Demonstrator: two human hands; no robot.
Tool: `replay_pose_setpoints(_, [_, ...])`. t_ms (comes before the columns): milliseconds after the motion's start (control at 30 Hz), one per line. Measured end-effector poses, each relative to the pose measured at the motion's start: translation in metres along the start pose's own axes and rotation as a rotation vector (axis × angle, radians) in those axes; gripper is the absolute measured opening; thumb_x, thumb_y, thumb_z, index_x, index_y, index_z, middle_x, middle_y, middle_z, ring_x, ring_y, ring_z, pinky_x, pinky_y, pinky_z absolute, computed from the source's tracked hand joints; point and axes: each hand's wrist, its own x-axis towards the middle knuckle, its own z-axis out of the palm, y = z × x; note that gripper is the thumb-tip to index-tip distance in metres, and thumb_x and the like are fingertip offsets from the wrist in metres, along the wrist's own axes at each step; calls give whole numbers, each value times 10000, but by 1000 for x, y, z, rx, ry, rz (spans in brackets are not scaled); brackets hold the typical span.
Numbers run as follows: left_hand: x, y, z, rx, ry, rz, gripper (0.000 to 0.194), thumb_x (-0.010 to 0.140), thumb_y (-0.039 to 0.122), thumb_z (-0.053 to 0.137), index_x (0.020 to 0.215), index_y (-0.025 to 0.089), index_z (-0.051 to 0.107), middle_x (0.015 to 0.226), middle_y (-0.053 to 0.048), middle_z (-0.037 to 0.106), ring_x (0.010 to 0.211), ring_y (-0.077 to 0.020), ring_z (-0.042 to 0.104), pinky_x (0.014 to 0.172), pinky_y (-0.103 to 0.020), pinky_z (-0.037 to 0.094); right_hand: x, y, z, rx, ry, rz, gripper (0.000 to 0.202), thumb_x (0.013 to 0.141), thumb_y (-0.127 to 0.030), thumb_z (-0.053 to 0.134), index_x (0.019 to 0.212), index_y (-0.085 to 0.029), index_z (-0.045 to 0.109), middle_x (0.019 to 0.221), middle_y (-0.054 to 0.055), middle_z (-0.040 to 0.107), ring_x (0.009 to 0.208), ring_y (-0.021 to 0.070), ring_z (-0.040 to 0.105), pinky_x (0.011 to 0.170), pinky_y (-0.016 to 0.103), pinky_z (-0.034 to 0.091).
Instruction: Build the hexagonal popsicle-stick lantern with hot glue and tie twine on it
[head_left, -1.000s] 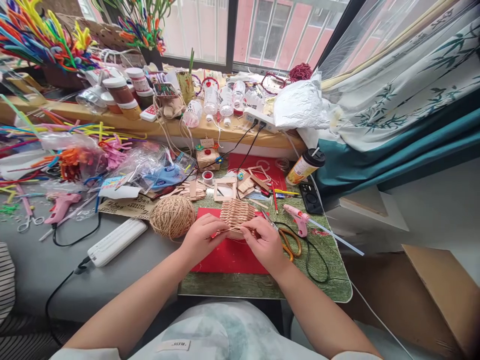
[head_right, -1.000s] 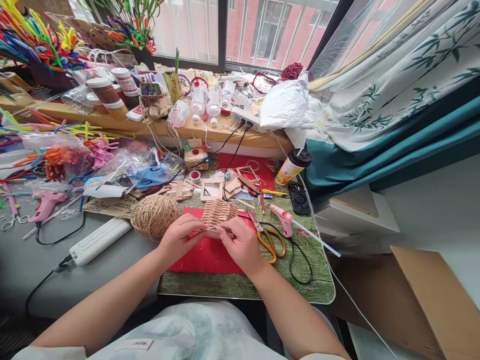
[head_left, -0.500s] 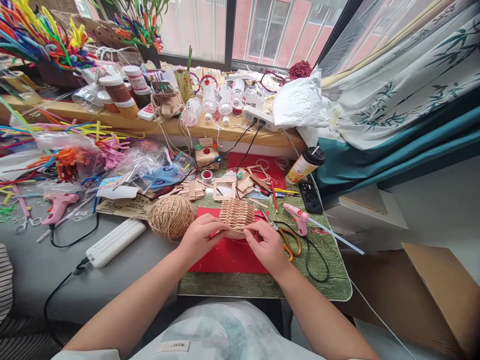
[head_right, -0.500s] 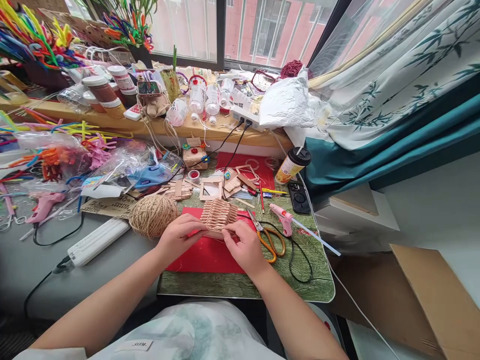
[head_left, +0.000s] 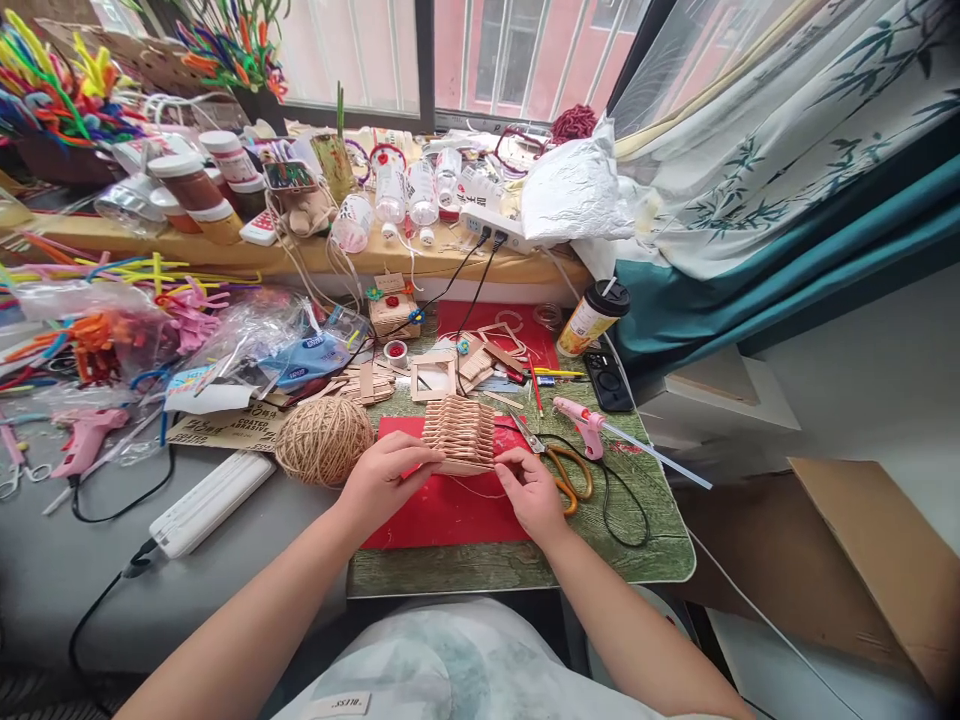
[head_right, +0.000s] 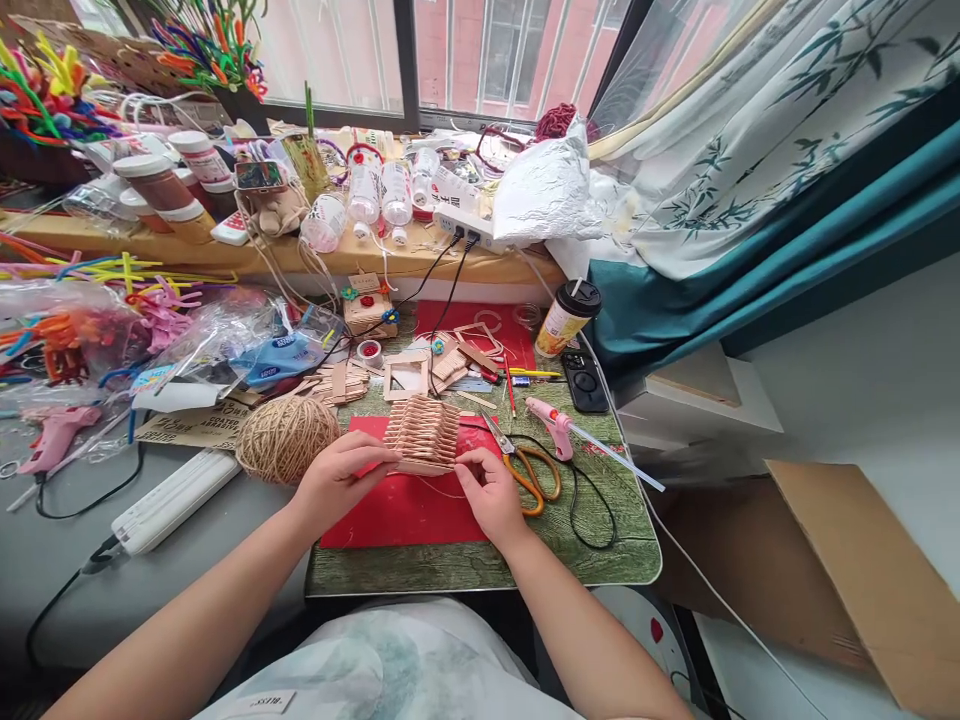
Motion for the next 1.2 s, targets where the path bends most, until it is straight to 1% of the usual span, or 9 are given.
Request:
replay_pose_setpoints(133, [-9,-6,3,-29,35,-60,180,1043,269,711,1161,307,842,1036,-58,813,948,-203,776,850,-329,630,-6,9,0,18,-17,4,242,1046,-480,675,1014,-243,711,943,44,725,873,218,696,817,352,598])
replay_pose_setpoints(333, [-12,-9,1,-55,40,-67,188,1025,216,728,1151,299,841,1047,-41,813,948,-179,784,857,-291,632,-10,16,5,-8,-70,-10,237,1042,-461,690,985,-233,719,920,33,691,851,205,659,805,341,569])
replay_pose_setpoints(467, [-9,-9,-6,-14,12,-39,191,1023,189,711,1160,274,814,1070,-50,805,976,-182,780,885,-292,628,-7,12,12,-17,-75,-25,213,1042,-436,697,970,-236,718,907,28,672,822,198,635,767,330,540])
replay_pose_setpoints(633, [-6,-9,-24,79,-58,16,166,1015,158,696,1128,247,778,1085,-62,775,987,-182,762,879,-287,616,-2,-2,19,-56,-91,-95,104,1027,-345,723,993,-248,740,921,35,690,807,198,629,717,324,500])
replay_pose_setpoints(733, [-3,-7,-38,200,-100,98,173,1020,164,700,1142,261,775,1086,-65,771,974,-192,740,857,-309,595,1,-9,23,-87,-94,-156,35,1010,-267,722,990,-244,738,917,36,695,781,192,620,691,322,483])
replay_pose_setpoints(900, [5,6,-57,545,-199,187,87,1028,221,705,1076,264,763,1127,-57,788,1001,-244,714,936,-418,554,7,-20,29,-149,-130,-249,81,1004,-185,673,992,-233,738,924,46,716,818,197,650,720,323,495])
replay_pose_setpoints(967, [9,14,-57,640,-217,199,66,1028,269,719,1080,256,757,1161,-61,787,1046,-270,715,958,-447,546,9,-24,31,-183,-148,-259,93,1002,-175,667,997,-231,742,942,49,728,846,200,665,749,328,504])
replay_pose_setpoints(1100, [18,30,-44,663,-286,273,232,1069,297,680,1295,251,711,1277,-77,778,1115,-273,717,955,-441,547,12,-34,33,-225,-182,-252,103,1004,-168,660,999,-229,744,968,50,737,886,202,683,782,326,510])
replay_pose_setpoints(1200, [23,34,-33,654,-366,323,233,1109,260,608,1324,241,694,1225,-79,788,1062,-243,730,906,-408,552,13,-39,34,-238,-197,-246,106,1009,-170,657,991,-233,741,970,46,740,903,201,692,793,322,509])
